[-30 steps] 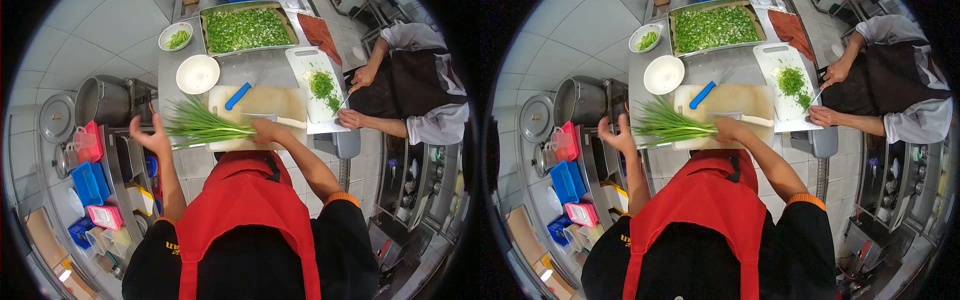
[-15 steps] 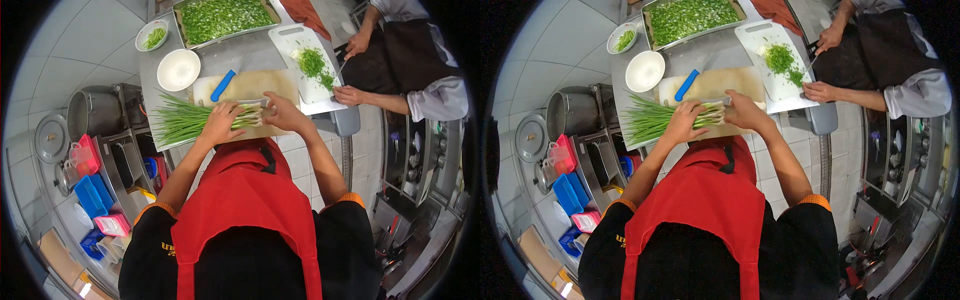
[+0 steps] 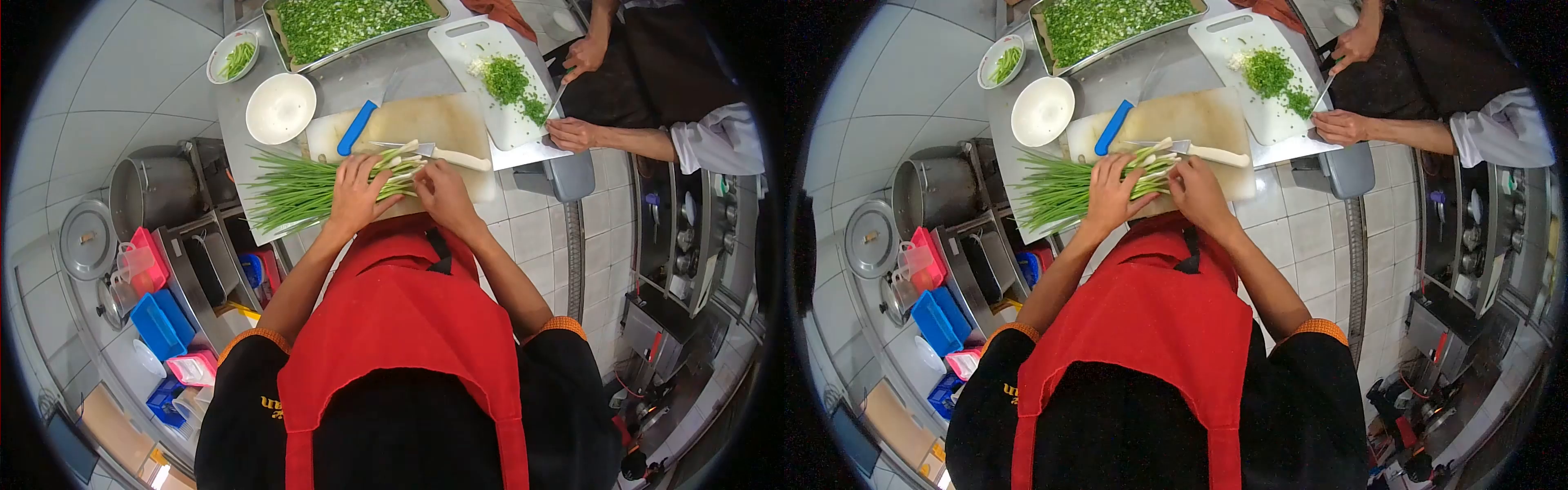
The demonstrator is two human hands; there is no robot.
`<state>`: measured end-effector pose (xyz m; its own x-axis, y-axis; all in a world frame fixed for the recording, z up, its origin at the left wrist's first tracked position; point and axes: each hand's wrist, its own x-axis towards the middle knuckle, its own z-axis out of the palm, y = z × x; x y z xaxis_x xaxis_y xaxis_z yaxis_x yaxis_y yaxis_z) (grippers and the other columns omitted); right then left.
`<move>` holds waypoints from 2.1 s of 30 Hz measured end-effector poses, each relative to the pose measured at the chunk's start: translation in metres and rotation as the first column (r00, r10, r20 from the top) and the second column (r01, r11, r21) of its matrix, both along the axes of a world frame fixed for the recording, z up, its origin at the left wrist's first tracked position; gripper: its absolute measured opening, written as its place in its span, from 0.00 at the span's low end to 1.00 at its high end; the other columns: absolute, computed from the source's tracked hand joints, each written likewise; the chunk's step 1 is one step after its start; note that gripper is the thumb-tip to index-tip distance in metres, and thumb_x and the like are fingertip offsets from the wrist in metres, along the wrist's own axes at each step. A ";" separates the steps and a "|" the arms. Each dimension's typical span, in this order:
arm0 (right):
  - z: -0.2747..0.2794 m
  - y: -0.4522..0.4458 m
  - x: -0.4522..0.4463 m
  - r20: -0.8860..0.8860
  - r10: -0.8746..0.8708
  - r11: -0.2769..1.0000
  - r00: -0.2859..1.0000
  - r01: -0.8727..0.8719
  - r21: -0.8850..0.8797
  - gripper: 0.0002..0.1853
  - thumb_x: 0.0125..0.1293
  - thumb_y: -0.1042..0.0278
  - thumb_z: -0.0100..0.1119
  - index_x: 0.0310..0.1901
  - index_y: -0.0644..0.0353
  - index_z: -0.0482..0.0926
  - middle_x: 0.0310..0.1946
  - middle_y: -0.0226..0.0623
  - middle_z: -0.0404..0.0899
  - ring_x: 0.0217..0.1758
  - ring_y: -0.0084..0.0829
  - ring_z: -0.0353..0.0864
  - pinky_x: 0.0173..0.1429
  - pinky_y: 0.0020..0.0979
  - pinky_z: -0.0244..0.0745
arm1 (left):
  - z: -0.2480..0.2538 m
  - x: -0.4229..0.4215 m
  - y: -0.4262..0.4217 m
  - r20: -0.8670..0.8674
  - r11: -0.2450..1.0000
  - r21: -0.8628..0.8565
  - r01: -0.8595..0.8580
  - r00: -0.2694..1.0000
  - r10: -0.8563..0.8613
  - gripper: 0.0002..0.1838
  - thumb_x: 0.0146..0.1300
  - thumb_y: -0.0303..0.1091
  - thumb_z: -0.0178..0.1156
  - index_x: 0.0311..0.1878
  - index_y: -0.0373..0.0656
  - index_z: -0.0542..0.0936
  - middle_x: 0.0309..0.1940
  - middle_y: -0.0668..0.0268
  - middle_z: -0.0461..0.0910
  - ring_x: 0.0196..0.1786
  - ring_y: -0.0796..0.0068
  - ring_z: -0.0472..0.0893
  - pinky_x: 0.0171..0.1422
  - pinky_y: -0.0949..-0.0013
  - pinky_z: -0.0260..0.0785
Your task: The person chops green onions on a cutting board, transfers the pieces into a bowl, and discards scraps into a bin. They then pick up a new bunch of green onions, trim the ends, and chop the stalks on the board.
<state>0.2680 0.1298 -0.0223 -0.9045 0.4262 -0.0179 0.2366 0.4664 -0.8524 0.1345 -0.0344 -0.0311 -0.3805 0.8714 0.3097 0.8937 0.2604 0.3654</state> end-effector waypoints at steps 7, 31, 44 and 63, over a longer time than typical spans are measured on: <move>0.013 0.007 -0.005 0.004 -0.001 0.999 1.000 0.001 0.041 0.05 0.58 0.72 0.64 0.34 0.64 0.82 0.37 0.49 0.76 0.41 0.50 0.77 0.45 0.45 0.73 | -0.012 0.007 -0.005 -0.080 0.995 0.095 0.032 0.997 -0.024 0.17 0.50 0.40 0.73 0.42 0.48 0.81 0.48 0.69 0.79 0.61 0.56 0.73 0.64 0.49 0.63; 0.002 0.026 -0.047 0.199 0.117 0.928 0.973 -0.179 0.327 0.09 0.60 0.67 0.63 0.41 0.57 0.84 0.33 0.45 0.80 0.41 0.48 0.84 0.44 0.46 0.78 | -0.013 0.010 -0.007 -0.035 0.986 0.166 0.029 0.999 -0.023 0.13 0.48 0.36 0.74 0.38 0.49 0.83 0.43 0.72 0.81 0.52 0.62 0.77 0.54 0.56 0.68; 0.024 0.050 -0.016 0.247 0.023 0.954 0.969 -0.096 0.285 0.15 0.59 0.77 0.58 0.50 0.62 0.76 0.45 0.47 0.77 0.51 0.51 0.77 0.51 0.48 0.74 | 0.025 -0.007 0.019 0.104 0.994 -0.112 -0.005 0.994 0.016 0.42 0.46 0.48 0.76 0.62 0.39 0.71 0.60 0.53 0.70 0.62 0.47 0.68 0.65 0.49 0.62; 0.003 0.011 -0.003 -0.200 -0.313 0.950 0.928 0.308 -0.058 0.11 0.65 0.75 0.59 0.47 0.69 0.80 0.37 0.50 0.80 0.40 0.48 0.82 0.45 0.39 0.76 | 0.010 -0.014 0.041 0.235 0.996 0.063 0.058 0.969 -0.071 0.21 0.56 0.38 0.71 0.49 0.38 0.78 0.50 0.56 0.75 0.54 0.52 0.73 0.60 0.55 0.67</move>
